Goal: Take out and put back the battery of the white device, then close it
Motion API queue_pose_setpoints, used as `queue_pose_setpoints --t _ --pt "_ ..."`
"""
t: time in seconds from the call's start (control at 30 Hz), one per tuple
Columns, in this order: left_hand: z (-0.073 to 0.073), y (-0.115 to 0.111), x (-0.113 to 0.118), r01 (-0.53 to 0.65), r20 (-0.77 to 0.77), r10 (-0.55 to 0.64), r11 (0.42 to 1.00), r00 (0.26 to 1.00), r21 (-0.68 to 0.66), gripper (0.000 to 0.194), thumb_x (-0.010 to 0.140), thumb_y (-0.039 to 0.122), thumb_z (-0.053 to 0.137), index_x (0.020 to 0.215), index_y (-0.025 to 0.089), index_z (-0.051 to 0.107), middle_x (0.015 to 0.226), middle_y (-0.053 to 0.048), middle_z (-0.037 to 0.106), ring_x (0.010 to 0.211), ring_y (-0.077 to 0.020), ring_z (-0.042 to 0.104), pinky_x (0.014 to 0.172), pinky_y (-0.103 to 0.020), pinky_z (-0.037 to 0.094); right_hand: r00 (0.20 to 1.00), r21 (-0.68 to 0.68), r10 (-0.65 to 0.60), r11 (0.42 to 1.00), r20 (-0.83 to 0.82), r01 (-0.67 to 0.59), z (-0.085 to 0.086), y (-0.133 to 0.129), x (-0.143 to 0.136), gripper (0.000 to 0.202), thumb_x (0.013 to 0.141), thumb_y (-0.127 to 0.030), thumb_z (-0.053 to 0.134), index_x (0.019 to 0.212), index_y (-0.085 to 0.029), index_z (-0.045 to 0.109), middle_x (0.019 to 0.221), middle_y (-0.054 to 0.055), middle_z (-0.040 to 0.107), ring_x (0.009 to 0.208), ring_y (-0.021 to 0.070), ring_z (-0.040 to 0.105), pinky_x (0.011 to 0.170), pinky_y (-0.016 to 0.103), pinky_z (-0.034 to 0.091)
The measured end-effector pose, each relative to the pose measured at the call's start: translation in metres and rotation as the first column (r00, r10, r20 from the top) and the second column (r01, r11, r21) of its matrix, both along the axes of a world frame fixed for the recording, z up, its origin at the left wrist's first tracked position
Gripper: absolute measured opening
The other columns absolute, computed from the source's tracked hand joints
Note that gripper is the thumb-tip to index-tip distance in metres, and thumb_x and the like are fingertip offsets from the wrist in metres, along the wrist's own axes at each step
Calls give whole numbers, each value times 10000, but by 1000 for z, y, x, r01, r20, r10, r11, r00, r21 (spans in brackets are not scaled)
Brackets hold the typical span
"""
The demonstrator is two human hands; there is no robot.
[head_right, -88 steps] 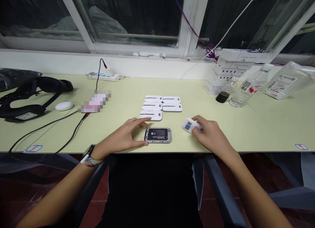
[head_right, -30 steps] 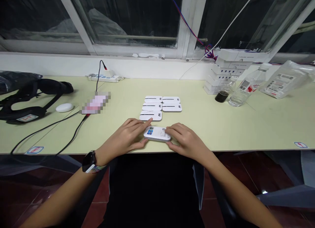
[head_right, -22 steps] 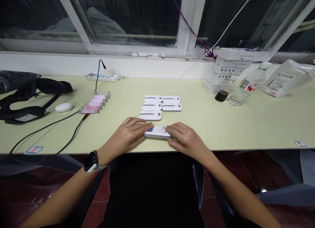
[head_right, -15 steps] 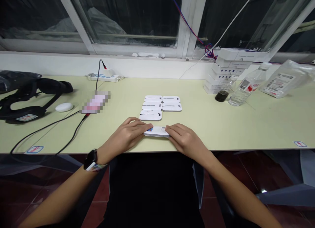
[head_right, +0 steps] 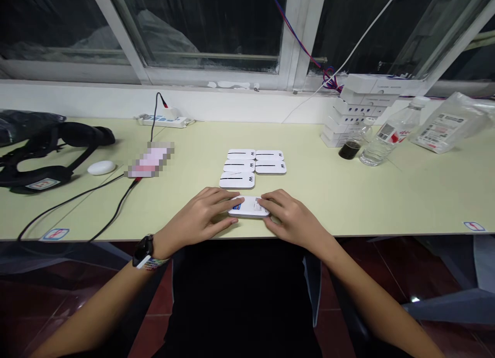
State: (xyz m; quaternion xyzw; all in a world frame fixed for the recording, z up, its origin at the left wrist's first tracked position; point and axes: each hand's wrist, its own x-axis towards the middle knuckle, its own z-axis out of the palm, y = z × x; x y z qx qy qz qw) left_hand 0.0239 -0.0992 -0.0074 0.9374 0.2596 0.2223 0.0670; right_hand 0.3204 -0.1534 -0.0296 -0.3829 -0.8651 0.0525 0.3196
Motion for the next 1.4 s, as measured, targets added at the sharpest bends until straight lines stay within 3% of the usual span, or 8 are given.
queue_pose_setpoints --t 0.13,0.33,0.53,0.73,0.97,1.13,1.23,1.4 --pt "0 -1 0 1 18 -1 1000 1000 -19 375 1093 406 639 1448 308 710 1377 -92 738 1286 -313 662 1110 -526 511 998 -64 -6 998 -60 2 1 -2 1 489 1032 -317 695 1515 -335 620 1394 133 664 1307 337 648 1017 555 641" --pt "-1 1 -1 -4 3 4 999 1000 -38 390 1108 411 622 1480 322 692 1519 -33 699 1454 -323 564 1180 -537 461 995 -116 -6 993 -104 -6 -1 1 4 389 1084 -285 621 1467 -320 682 1335 121 702 1279 318 663 1029 553 636" --pt "2 7 -2 -14 -58 10 998 998 -60 405 1101 463 643 1478 325 691 1521 3 698 1396 -306 620 1153 -529 447 996 -140 3 990 -86 -15 3 1 7 373 1083 -301 628 1448 -306 708 1307 118 705 1273 309 673 1042 538 634" --pt "3 10 -6 -35 -103 25 994 994 -100 444 1109 538 598 1516 368 650 1552 11 670 1396 -292 626 1267 -581 309 995 -156 4 988 -95 -18 0 1 9 386 1091 -338 638 1472 -331 696 1316 106 713 1271 298 682 1054 541 635" --pt "-2 5 -8 -28 -19 25 980 1000 -195 453 1152 401 542 1604 386 549 1624 18 600 1517 -276 539 1233 -532 431 995 -75 -14 997 -102 6 -3 -3 7 408 1093 -271 626 1498 -294 669 1390 109 710 1346 293 648 1106 532 620" --pt "-7 -1 -12 -75 107 80 996 991 -46 427 1130 365 596 1556 349 612 1557 -8 665 1472 -280 596 1157 -515 496 990 79 -25 996 -139 36 -7 -7 6 415 1055 -193 661 1464 -264 688 1392 129 726 1314 312 669 1054 561 643" --pt "-9 -6 -16 -34 46 31 998 998 55 380 1123 327 610 1498 329 666 1524 -6 692 1493 -298 582 1148 -529 486 993 142 15 990 -120 2 -12 -12 7 433 1027 -147 685 1446 -254 708 1316 122 772 1280 325 692 1027 565 660" --pt "-11 -8 -21 6 -55 0 995 998 102 371 1139 304 576 1502 302 653 1539 -1 679 1501 -296 577 1184 -544 450 996 188 37 982 -78 -22 -18 -18 7 521 1016 -142 703 1523 -252 654 1322 123 782 1285 333 717 1068 584 659"
